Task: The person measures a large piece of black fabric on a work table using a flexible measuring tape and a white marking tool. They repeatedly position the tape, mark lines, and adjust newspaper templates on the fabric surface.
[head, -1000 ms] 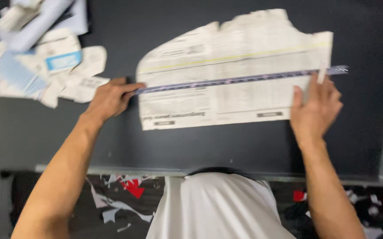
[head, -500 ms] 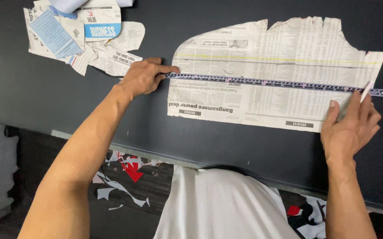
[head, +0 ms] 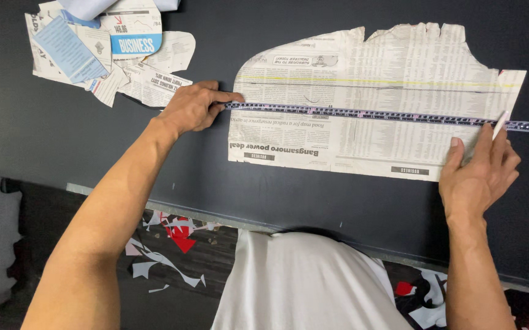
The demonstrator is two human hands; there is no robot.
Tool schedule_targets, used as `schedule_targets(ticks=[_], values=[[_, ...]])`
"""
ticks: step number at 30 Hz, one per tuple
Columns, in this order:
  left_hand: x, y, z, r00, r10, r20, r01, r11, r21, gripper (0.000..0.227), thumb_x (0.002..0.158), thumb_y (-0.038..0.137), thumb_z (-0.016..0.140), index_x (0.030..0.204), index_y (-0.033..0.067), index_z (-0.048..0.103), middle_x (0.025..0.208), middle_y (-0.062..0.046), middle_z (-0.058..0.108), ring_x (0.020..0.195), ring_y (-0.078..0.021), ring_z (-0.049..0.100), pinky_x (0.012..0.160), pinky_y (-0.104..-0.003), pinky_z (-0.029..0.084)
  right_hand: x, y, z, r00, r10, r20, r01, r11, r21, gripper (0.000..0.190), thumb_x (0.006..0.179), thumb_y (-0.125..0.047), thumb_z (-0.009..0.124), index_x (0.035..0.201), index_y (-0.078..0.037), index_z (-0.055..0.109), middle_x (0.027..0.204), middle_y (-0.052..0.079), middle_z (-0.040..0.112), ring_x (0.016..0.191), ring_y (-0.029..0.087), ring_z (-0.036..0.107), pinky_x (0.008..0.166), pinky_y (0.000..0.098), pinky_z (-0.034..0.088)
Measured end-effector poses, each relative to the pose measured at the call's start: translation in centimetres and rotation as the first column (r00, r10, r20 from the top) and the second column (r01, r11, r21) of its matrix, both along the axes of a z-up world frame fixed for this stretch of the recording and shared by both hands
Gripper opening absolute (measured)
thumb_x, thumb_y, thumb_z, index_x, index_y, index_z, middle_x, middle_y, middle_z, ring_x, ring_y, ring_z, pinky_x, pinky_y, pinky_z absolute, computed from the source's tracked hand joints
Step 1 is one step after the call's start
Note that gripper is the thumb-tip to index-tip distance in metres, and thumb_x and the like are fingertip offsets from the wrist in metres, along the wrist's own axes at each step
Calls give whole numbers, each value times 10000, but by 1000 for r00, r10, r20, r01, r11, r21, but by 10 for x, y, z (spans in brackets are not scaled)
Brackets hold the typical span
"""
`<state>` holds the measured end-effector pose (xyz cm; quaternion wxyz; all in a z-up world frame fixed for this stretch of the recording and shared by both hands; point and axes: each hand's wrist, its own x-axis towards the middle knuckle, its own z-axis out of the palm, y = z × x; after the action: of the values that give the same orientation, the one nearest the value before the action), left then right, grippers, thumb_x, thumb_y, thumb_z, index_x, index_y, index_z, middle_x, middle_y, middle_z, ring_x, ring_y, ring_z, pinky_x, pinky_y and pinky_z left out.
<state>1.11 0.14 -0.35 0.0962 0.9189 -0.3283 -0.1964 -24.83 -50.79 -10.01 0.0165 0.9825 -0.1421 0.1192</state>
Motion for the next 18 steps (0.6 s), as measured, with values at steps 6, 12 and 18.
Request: schedule_targets(ticks=[6,12,18], values=[[-5,1,2,999,24,26,-24,1000,-5,486,901,89,674,1282,385,726,874,-66,609,808,-261,645,733,-414,574,1,2,4,1000,0,0,0,999,43,455,1096,-178,607,1474,65,534,1542,225,491,1354,347,452,1088,463,375],[-6,4,-3,998,63,-20,-63,998,1,529,864,103,684,1300,400,707,936,-63,622,794,-260,657,756,-406,579,2,0,5,999,31,12,-31,999,24,438,1111,-177,615,1466,68,542,1535,238,496,1335,344,463,1065,450,379],[-1,9,-9,1000,28,4,-28,1000,-4,538,870,84,676,1297,408,717,927,-90,624,802,-281,649,753,-419,569,2,-5,1,999,44,13,-44,999,-18,463,1071,-189,613,1449,72,549,1517,227,513,1334,355,475,1067,456,388]])
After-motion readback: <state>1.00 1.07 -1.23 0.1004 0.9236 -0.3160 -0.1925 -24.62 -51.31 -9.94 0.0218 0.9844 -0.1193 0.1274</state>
